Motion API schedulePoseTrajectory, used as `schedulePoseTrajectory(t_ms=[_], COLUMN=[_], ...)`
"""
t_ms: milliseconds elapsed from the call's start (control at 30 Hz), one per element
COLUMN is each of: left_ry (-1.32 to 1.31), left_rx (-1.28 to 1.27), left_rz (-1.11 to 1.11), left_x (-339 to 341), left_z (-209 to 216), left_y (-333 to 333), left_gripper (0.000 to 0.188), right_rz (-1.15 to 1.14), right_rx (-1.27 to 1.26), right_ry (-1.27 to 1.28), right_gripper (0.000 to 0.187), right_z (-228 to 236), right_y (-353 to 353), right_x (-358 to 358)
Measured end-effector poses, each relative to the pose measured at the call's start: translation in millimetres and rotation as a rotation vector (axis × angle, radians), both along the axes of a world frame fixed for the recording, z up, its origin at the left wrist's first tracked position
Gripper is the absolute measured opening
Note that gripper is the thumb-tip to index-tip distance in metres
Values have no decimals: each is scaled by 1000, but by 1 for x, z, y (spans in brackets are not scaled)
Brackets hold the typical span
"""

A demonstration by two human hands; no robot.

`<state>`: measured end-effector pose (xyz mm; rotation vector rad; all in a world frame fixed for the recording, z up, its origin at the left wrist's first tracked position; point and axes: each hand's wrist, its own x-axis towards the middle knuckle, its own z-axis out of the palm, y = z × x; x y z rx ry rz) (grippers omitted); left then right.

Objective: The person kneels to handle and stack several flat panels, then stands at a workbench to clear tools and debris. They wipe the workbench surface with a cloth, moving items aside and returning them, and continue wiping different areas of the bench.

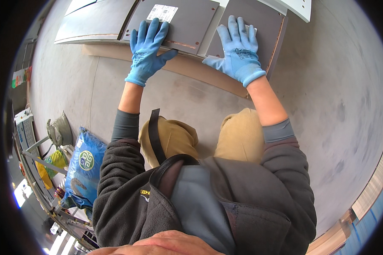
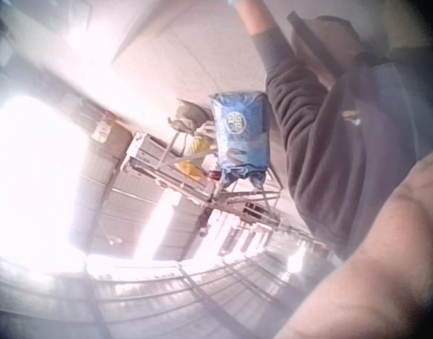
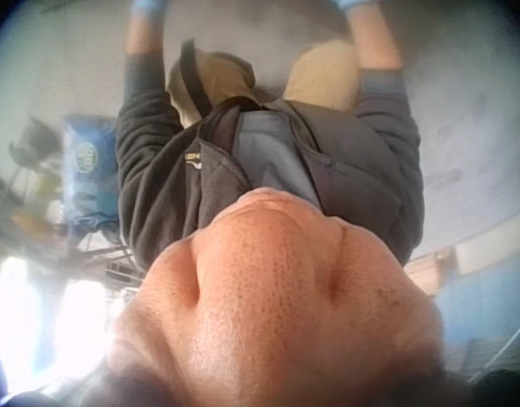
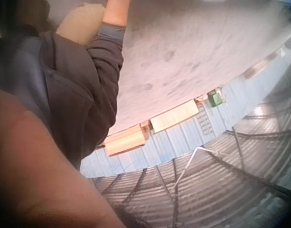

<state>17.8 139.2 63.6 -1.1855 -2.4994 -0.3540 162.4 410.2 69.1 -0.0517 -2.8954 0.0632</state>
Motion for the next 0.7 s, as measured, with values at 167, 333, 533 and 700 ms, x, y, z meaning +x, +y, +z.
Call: schedulePoseTrajectory(t_ms=[167,333,533,700], left_ry=[4,-9,14,-8], left_rx=[49,68,40,78], left_rz=[-29,-55,-46,-79], left_x=[-1,0,3,1], left_z=[-5,-7,-10,-12], left_y=[4,11,14,16], left_gripper=[96,95,95,95], right_rz=[-5,-5,7,-24], right_rx=[10,12,-9,7], right_ry=[27,10,60,-32], right_gripper=[107,105,102,105], right_z=[-1,2,2,4], right_y=[-2,-2,-4,-3], right_x=[-2,-1,-1,-1])
